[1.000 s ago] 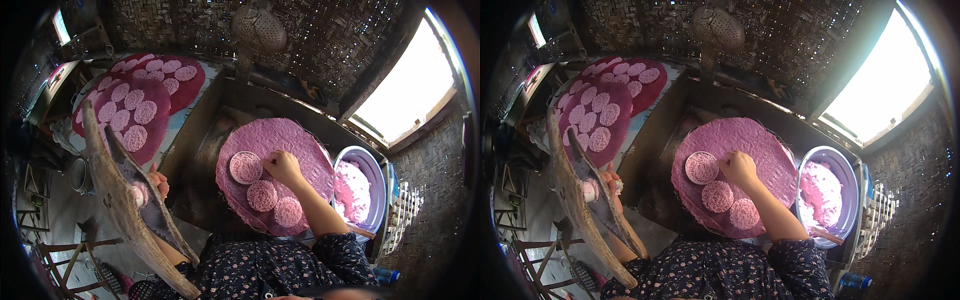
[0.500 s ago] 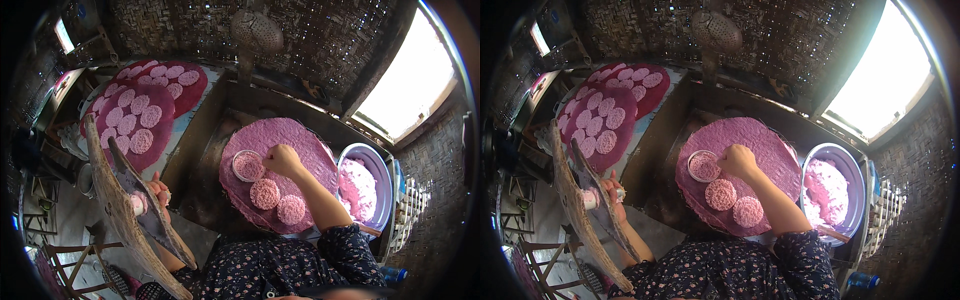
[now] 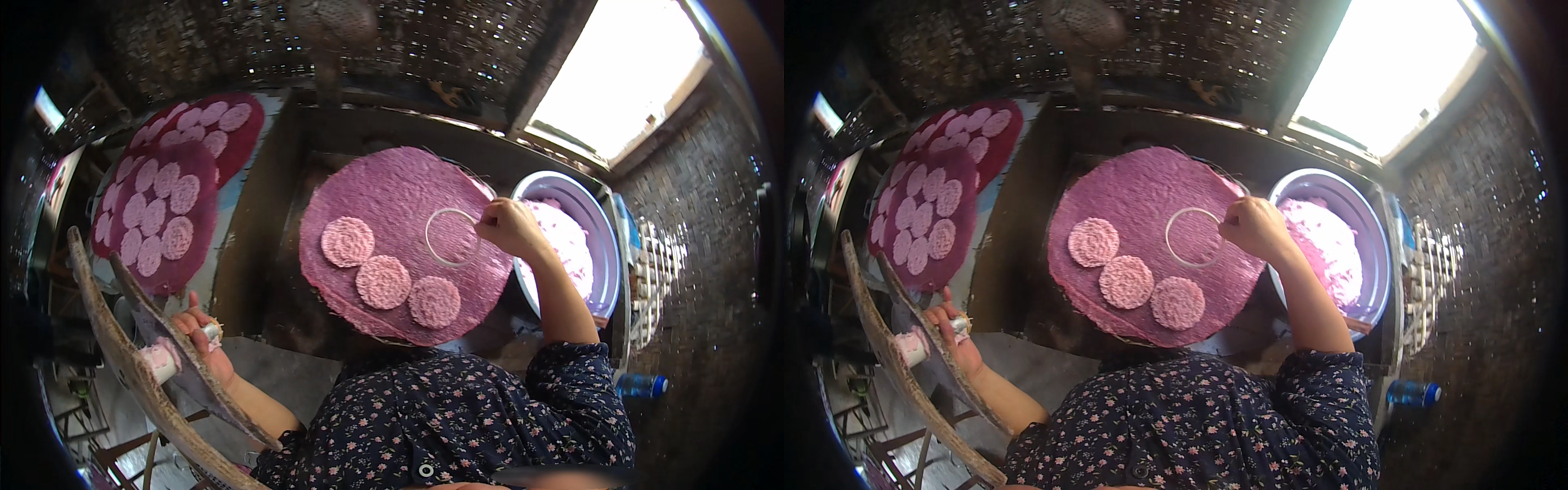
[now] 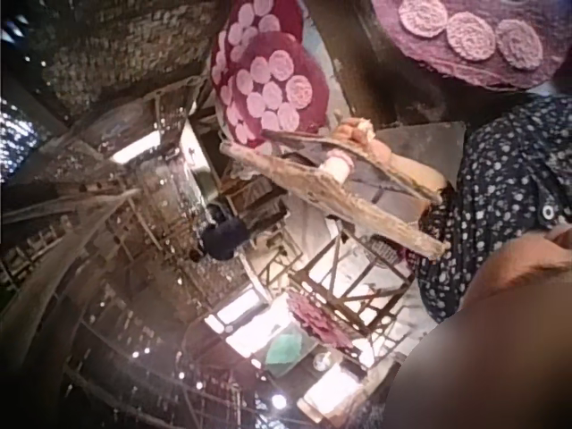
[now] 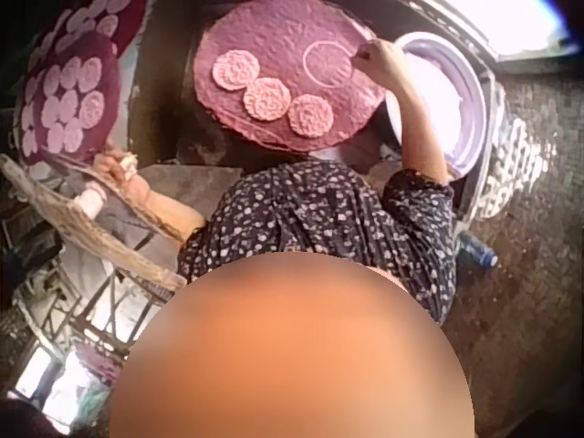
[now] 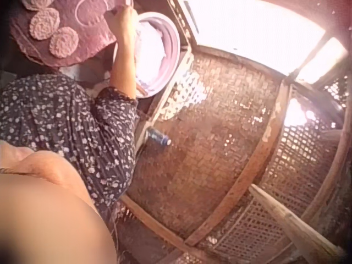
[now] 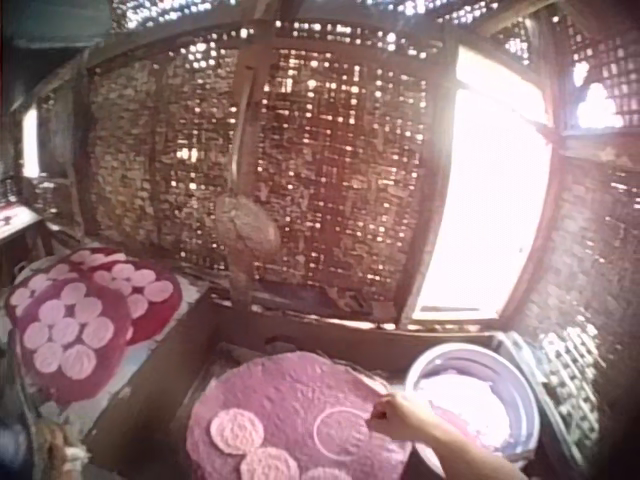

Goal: The person scoops pink dough from a basin, places it into a wooden press, and uses a lever to extrude the dough into circular shapes onto a mat. The person repeats this process to form multiple dough pieces.

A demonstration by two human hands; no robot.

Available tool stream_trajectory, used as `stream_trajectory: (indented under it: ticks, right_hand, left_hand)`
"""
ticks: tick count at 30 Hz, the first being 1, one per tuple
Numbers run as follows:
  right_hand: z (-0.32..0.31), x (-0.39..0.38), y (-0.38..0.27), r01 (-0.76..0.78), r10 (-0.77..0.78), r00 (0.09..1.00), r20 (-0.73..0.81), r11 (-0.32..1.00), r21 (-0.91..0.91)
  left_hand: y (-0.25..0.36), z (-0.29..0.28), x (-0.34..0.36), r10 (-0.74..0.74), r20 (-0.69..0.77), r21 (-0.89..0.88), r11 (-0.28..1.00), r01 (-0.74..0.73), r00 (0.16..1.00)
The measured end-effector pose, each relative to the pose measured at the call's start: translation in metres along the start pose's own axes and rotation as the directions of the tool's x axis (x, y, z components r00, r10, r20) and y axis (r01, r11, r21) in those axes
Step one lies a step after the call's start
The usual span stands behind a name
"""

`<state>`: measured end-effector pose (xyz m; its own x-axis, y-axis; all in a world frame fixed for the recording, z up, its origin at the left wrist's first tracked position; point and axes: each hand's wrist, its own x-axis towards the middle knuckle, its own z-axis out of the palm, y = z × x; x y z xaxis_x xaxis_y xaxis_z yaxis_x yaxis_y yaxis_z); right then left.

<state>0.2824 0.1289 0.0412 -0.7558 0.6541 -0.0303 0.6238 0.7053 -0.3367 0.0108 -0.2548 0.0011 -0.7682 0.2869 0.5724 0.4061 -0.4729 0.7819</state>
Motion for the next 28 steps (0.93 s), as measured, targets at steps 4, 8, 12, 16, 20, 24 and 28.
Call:
stream_trajectory:
  ticks: [4,8,12,16,20,24,28]
  right_hand:
    - [0.012,-0.025,0.026,-0.007,0.008,1.0,0.016,0.999,-0.033]
    - [0.028,-0.033,0.037,0.049,-0.049,0.998,-0.032,0.999,-0.023]
    - [0.033,-0.036,0.043,0.076,-0.076,0.995,-0.067,0.997,-0.001]
    - [0.037,-0.033,0.041,0.055,-0.055,0.994,-0.096,0.998,0.005]
    - [0.035,-0.033,0.039,0.071,-0.071,0.995,-0.066,0.997,-0.005]
    - [0.02,-0.04,0.028,0.012,-0.011,0.984,-0.177,1.0,0.007]
    - [0.001,-0.056,-0.006,0.279,-0.25,0.96,-0.126,0.821,0.499]
  left_hand:
    - [0.001,0.017,0.002,-0.004,0.049,-0.048,0.999,0.006,0.999]
    - [0.002,0.033,0.002,0.004,0.068,-0.072,0.997,0.001,0.998]
    - [0.009,0.036,0.001,0.034,0.144,-0.023,0.999,-0.031,0.989]
    - [0.016,0.036,-0.003,0.022,0.136,-0.011,1.0,-0.021,0.991]
    - [0.021,0.038,-0.005,0.022,0.106,-0.007,1.0,-0.021,0.994]
    - [0.016,0.043,-0.005,0.037,0.178,0.116,0.992,-0.058,0.983]
    - [-0.01,0.049,0.025,-0.742,0.04,0.622,0.543,0.564,0.669]
